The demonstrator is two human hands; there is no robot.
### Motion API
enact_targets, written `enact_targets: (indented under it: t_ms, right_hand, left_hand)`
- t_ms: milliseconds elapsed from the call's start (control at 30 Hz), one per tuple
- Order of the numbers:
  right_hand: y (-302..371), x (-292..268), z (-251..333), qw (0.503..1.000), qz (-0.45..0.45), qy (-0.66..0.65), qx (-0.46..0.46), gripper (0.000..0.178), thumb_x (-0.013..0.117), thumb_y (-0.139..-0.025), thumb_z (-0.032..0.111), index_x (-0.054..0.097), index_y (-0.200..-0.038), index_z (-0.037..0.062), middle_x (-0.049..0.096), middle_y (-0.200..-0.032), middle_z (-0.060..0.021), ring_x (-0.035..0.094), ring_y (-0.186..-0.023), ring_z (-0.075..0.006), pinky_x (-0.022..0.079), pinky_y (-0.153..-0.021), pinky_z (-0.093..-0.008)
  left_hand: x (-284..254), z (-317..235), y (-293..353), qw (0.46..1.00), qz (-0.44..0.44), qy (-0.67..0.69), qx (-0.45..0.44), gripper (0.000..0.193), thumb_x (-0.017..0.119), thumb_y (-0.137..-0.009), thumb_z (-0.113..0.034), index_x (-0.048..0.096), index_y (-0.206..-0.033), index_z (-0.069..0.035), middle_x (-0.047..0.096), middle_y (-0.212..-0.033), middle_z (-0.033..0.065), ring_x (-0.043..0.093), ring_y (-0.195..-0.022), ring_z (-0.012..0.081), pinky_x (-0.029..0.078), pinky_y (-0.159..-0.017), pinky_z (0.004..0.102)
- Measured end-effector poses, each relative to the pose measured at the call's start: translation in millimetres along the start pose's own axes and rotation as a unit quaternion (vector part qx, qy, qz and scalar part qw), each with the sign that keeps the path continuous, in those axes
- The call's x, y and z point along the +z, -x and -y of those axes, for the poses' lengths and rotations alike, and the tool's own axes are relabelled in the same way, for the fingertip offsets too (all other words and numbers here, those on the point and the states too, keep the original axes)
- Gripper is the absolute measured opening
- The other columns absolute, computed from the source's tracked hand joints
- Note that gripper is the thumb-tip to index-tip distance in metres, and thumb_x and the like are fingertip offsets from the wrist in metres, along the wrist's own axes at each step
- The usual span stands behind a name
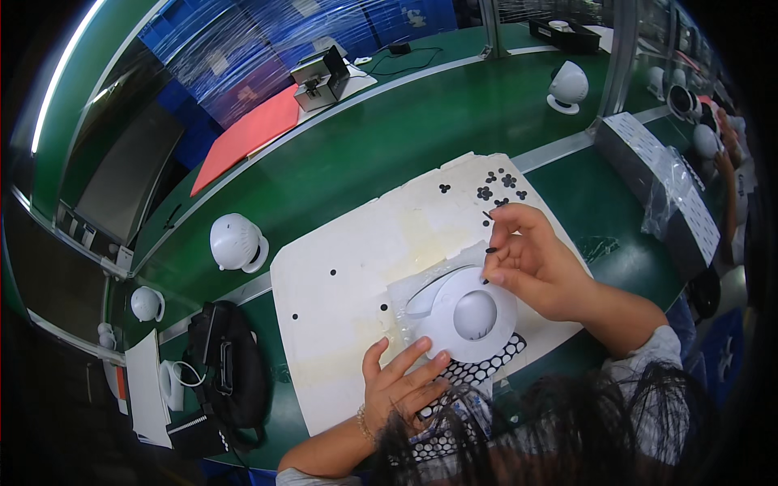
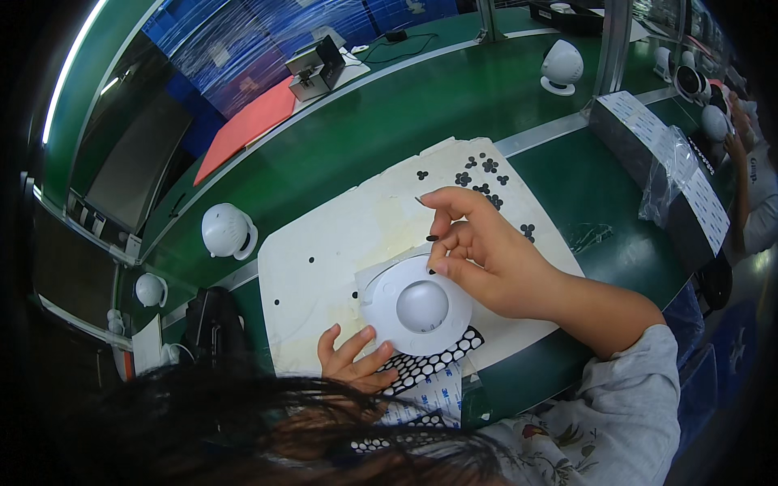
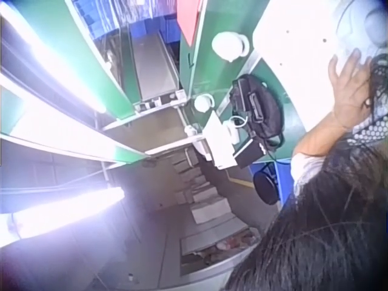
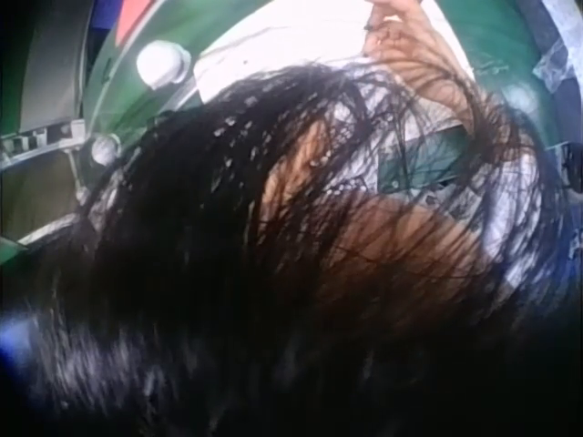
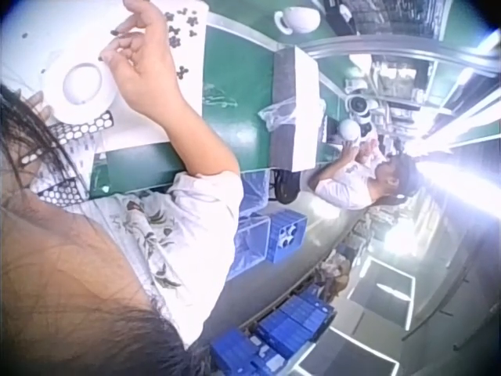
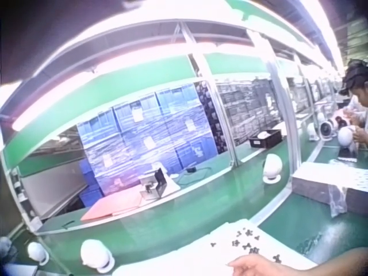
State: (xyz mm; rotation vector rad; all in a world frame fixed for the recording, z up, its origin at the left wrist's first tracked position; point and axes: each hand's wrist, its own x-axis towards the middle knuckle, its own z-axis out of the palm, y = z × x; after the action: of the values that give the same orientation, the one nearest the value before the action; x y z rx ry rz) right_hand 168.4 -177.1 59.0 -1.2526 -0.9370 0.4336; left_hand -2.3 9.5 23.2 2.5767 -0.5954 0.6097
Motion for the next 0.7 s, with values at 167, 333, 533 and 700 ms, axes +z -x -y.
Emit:
enact_targets:
  t_ms: [167,333,533,700]
  right_hand:
    - [0,1,-2,1.0,-0.002,-0.029,-0.01,0.054,0.046,-0.078,-0.01,0.024,-0.125,0.0049,0.035,-0.095,-0.0081,0.051,-0.082,-0.0117,0.042,-0.075,-0.0234]
    - [1,2,1,0.999,0.001,0.034,-0.019,0.053,0.048,-0.078,-0.01,0.027,-0.124,0.0046,0.037,-0.093,-0.0076,0.05,-0.082,-0.013,0.042,-0.075,-0.0236]
    - [5,4,7,0.967,-0.009,0.247,-0.065,0.048,0.053,-0.075,-0.007,0.035,-0.118,0.0049,0.044,-0.092,-0.0091,0.053,-0.081,-0.0172,0.043,-0.073,-0.0266]
    - [4,3,12,0.878,-0.001,0.436,-0.201,0.044,0.058,-0.074,-0.001,0.041,-0.115,0.0047,0.055,-0.094,-0.0081,0.055,-0.084,-0.0207,0.044,-0.072,-0.0302]
  left_hand:
    - [3,0,3,1.0,0.013,-0.022,0.006,0.016,0.057,-0.066,-0.025,0.063,-0.078,-0.015,0.054,-0.117,0.0009,0.044,-0.115,0.022,0.019,-0.094,0.0483]
    - [3,0,2,1.0,-0.003,-0.008,0.005,0.016,0.057,-0.066,-0.024,0.063,-0.078,-0.015,0.054,-0.117,0.0005,0.044,-0.115,0.0212,0.019,-0.094,0.0489]
    - [2,1,3,1.0,-0.004,-0.002,0.007,0.018,0.057,-0.067,-0.025,0.062,-0.08,-0.014,0.054,-0.117,0.001,0.044,-0.115,0.0222,0.019,-0.094,0.049]
    - [0,1,3,1.0,-0.005,0.019,-0.005,0.021,0.057,-0.067,-0.026,0.062,-0.083,-0.013,0.054,-0.117,0.0013,0.044,-0.115,0.0227,0.019,-0.095,0.0492]
